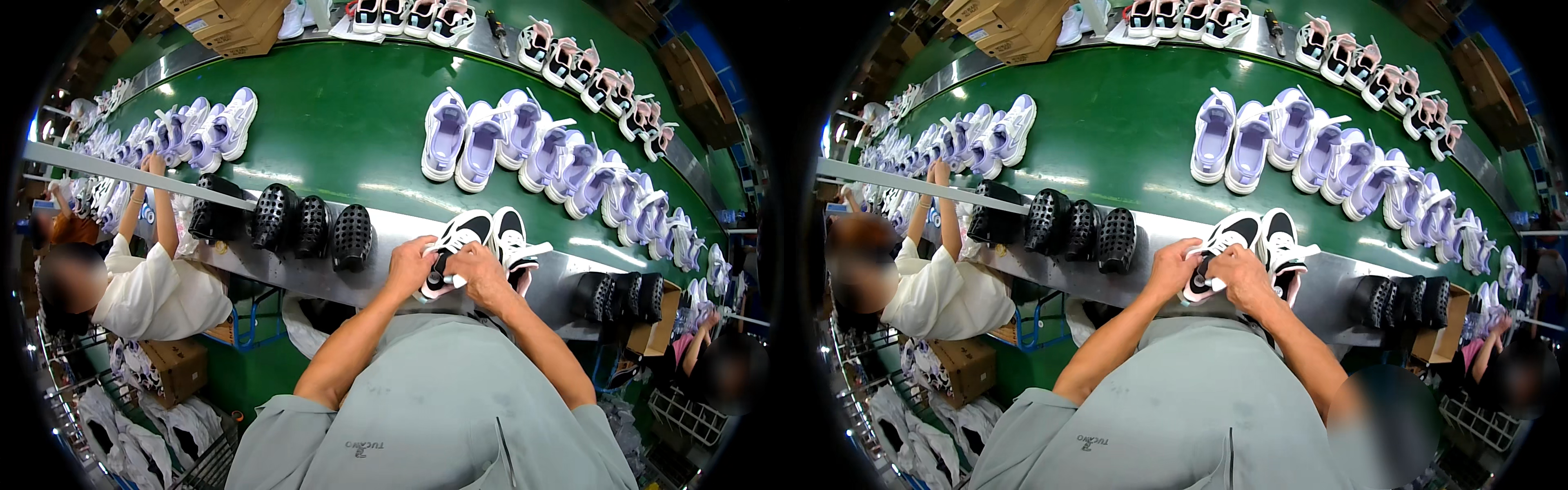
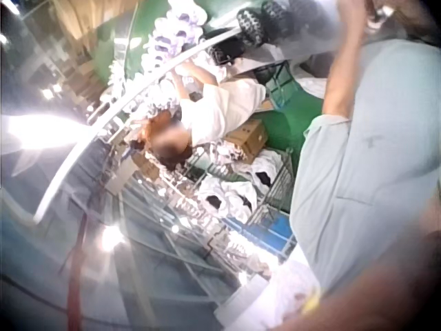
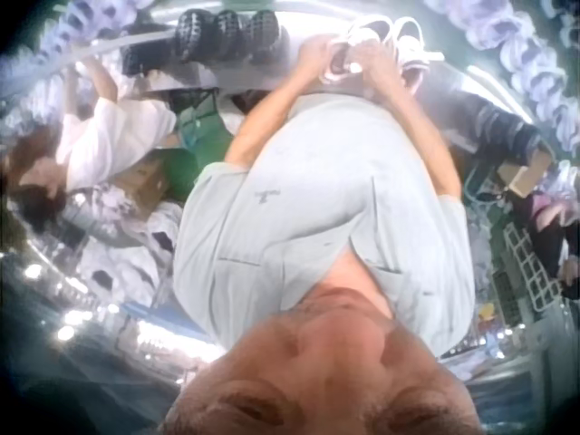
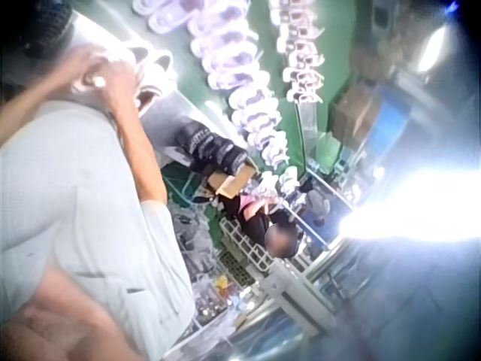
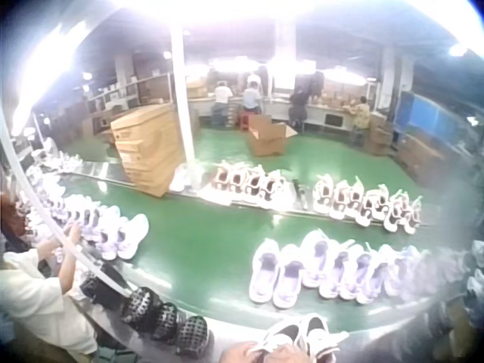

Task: The person places black rubber soles into various white and pink sneakers on a factory assembly line. The person picks up sneakers from a moving conveyor belt, inserts a sole by hand, and places the completed shoes back onto the belt.

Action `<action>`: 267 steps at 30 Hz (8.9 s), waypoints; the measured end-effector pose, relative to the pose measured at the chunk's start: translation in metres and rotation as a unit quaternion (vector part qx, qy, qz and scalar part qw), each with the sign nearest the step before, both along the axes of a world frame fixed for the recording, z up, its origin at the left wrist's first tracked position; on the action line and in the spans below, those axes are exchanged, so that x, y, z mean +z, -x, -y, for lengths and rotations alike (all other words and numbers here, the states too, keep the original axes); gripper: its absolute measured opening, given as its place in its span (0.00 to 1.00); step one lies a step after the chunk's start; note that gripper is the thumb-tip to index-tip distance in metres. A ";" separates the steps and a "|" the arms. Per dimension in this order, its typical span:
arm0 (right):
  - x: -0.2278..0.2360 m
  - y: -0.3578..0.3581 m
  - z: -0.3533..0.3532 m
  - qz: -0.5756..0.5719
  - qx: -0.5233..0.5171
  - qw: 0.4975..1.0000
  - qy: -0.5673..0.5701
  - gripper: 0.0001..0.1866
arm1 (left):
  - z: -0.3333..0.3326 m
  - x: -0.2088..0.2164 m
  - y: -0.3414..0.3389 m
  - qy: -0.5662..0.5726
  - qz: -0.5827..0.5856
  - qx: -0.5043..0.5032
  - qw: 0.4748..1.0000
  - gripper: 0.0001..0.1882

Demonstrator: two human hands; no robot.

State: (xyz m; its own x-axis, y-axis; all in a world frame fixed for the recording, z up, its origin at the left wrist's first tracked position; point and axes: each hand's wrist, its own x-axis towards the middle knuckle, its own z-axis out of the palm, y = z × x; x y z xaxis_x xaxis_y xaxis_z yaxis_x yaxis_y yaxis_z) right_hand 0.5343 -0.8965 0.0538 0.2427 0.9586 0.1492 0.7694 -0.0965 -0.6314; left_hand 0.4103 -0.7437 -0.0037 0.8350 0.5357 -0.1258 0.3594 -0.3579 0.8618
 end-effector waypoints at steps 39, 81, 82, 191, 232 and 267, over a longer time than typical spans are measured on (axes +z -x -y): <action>0.063 -0.045 0.020 -0.335 -0.025 0.925 0.175 0.11 | 0.055 0.037 0.044 0.123 -0.245 0.047 0.961 0.37; 0.020 0.029 0.038 -0.003 -0.108 0.994 0.010 0.11 | 0.068 0.056 0.031 -0.030 -0.147 0.072 0.986 0.13; 0.021 0.030 0.052 -0.037 -0.141 0.989 -0.010 0.11 | 0.070 0.066 0.032 -0.082 -0.204 0.035 0.975 0.12; -0.002 -0.002 0.170 -0.258 -0.387 0.881 0.089 0.22 | 0.148 0.118 0.009 -0.319 -0.128 -0.207 0.916 0.27; 0.007 -0.210 -0.053 0.150 -0.280 0.925 0.207 0.38 | -0.128 0.108 -0.114 -0.432 -0.255 -0.181 0.846 0.36; -0.011 -0.035 0.176 -0.094 -0.401 0.911 0.002 0.14 | 0.095 0.056 -0.187 0.343 -0.260 -0.185 0.883 0.14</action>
